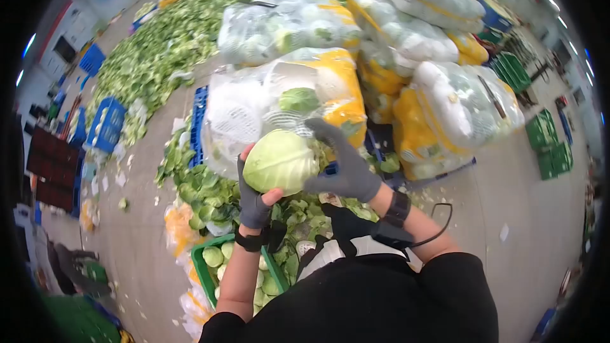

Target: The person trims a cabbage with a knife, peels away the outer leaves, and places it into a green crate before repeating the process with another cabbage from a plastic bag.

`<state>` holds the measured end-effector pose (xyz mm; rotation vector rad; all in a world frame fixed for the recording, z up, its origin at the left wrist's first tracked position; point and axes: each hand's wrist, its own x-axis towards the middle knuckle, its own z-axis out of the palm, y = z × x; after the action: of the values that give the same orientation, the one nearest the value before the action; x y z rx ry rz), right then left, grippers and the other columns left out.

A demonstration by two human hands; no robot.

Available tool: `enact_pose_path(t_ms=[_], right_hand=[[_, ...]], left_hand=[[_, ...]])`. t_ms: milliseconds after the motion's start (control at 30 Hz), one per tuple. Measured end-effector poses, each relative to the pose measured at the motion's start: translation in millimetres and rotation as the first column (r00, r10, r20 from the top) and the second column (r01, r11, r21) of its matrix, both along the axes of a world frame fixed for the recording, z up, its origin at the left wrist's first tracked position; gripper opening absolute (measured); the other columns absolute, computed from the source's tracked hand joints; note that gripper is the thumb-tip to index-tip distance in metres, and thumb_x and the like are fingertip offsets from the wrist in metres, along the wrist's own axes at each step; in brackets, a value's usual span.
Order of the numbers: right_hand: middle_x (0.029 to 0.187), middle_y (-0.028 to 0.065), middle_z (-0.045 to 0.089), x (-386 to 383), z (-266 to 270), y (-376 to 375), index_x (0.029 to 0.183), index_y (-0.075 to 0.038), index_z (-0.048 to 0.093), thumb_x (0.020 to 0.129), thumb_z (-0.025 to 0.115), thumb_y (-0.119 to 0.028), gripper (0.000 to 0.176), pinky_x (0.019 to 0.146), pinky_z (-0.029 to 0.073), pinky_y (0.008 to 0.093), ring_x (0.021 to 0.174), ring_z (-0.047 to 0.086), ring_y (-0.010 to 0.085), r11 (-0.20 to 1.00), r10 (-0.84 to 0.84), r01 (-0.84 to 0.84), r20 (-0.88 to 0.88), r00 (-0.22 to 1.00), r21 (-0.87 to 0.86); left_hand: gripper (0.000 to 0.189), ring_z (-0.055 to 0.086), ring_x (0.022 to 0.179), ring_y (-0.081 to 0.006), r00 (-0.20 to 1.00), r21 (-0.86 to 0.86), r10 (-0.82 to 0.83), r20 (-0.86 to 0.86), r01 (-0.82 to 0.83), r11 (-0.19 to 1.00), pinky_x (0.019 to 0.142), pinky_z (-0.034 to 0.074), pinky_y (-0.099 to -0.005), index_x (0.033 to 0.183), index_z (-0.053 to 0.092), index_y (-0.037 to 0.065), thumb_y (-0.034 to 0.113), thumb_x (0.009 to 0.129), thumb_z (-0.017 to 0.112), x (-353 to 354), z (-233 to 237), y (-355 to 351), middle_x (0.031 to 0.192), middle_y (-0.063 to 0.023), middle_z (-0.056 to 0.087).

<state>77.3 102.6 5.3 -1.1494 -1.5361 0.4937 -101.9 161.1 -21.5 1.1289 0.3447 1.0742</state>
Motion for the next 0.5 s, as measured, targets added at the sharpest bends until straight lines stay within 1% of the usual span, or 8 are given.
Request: enact_pose_path(t_ms=[67,100,167,233,300,367,433,500], right_hand=[[0.131,0.015,0.035,22.9,-11.3,-24.8,0.134,-0.004,0.024,0.08,0.06,-0.036,0.073,0.098,0.034,0.0394,0.121,0.037,0.0249,0.955,-0.04,-0.126,-0.537,0.843,-0.27],[0.131,0.015,0.035,25.6,-16.3,-36.6,0.134,-0.004,0.024,0.08,0.06,-0.036,0.073,0.098,0.034,0.0394,0.121,0.037,0.0249,0.955,-0.08,-0.091,-0.541,0.837,-0.281],[0.134,0.0121,0.03,25.3,-21.8,-50.1,0.134,-0.006,0.023,0.078,0.063,-0.022,0.07,0.1,0.032,0.0363,0.123,0.033,0.0214,0.87,-0.169,-0.367,-0.899,0.405,-0.329],[0.129,0.0111,0.037,25.8,-17.1,-61.8,0.132,-0.007,0.026,0.08,0.062,-0.023,0.065,0.097,0.035,0.0323,0.119,0.037,0.0187,0.901,-0.161,-0.341,-0.937,0.309,-0.268],[0.122,0.0091,0.043,46.3,-29.9,-70.7,0.13,-0.007,0.029,0.082,0.061,-0.025,0.06,0.093,0.038,0.03,0.113,0.041,0.0159,0.906,-0.213,-0.102,-0.651,0.728,-0.411],[0.113,0.009,0.048,73.4,-36.8,-84.6,0.123,-0.006,0.035,0.081,0.062,-0.029,0.055,0.09,0.039,0.0304,0.104,0.046,0.0159,0.867,-0.351,0.033,-0.563,0.748,-0.498],[0.108,0.0117,0.05,107.6,-53.7,-103.7,0.121,-0.005,0.037,0.08,0.061,-0.034,0.056,0.088,0.039,0.032,0.101,0.049,0.0181,0.875,-0.32,0.234,-0.144,0.936,-0.424],[0.106,0.0144,0.052,137.0,-58.5,-120.6,0.12,-0.004,0.038,0.08,0.06,-0.038,0.057,0.086,0.039,0.0328,0.099,0.05,0.0197,0.873,-0.304,0.227,-0.118,0.945,-0.432]], left_hand=[[0.094,0.043,0.114,-0.0252,0.996,-0.091,-0.039,0.078,0.046,0.995,0.095,0.038,-0.0373,0.132,0.022,0.007,0.028,0.058,0.077,14.2,-14.5,-11.8,0.125,-0.0119,0.039],[0.096,0.043,0.114,-0.0255,0.988,-0.175,-0.037,0.151,0.064,0.982,0.095,0.038,-0.0376,0.132,0.021,0.007,0.034,0.058,0.076,22.0,-21.6,-19.8,0.125,-0.0117,0.039],[0.097,0.042,0.115,-0.0253,0.972,-0.318,-0.141,0.186,0.196,0.928,0.096,0.037,-0.0378,0.133,0.022,0.007,0.042,0.06,0.074,33.6,-55.8,-32.3,0.126,-0.0118,0.039],[0.097,0.042,0.114,-0.0241,0.976,-0.431,-0.132,0.171,0.195,0.881,0.097,0.035,-0.0368,0.133,0.023,0.006,0.044,0.06,0.074,48.8,-70.1,-42.8,0.126,-0.0118,0.038],[0.098,0.041,0.116,-0.0234,0.979,-0.174,-0.199,-0.049,0.187,0.967,0.098,0.033,-0.0349,0.133,0.023,0.003,0.041,0.06,0.076,68.4,-45.4,-43.2,0.128,-0.013,0.037],[0.106,0.04,0.116,-0.0235,0.879,-0.191,-0.367,-0.305,0.321,0.927,0.098,0.032,-0.0346,0.135,0.018,0.002,0.029,0.055,0.082,83.9,-18.7,-39.5,0.127,-0.0136,0.038],[0.111,0.041,0.116,-0.0232,0.829,-0.078,-0.398,-0.393,0.402,0.912,0.097,0.033,-0.0344,0.136,0.014,0.002,0.025,0.053,0.083,115.2,-23.2,-39.2,0.126,-0.0134,0.039],[0.123,0.043,0.113,-0.0219,0.779,0.092,-0.408,-0.476,0.505,0.858,0.095,0.036,-0.0335,0.138,0.003,0.002,0.02,0.049,0.086,164.6,-29.4,-51.8,0.123,-0.0129,0.043]])
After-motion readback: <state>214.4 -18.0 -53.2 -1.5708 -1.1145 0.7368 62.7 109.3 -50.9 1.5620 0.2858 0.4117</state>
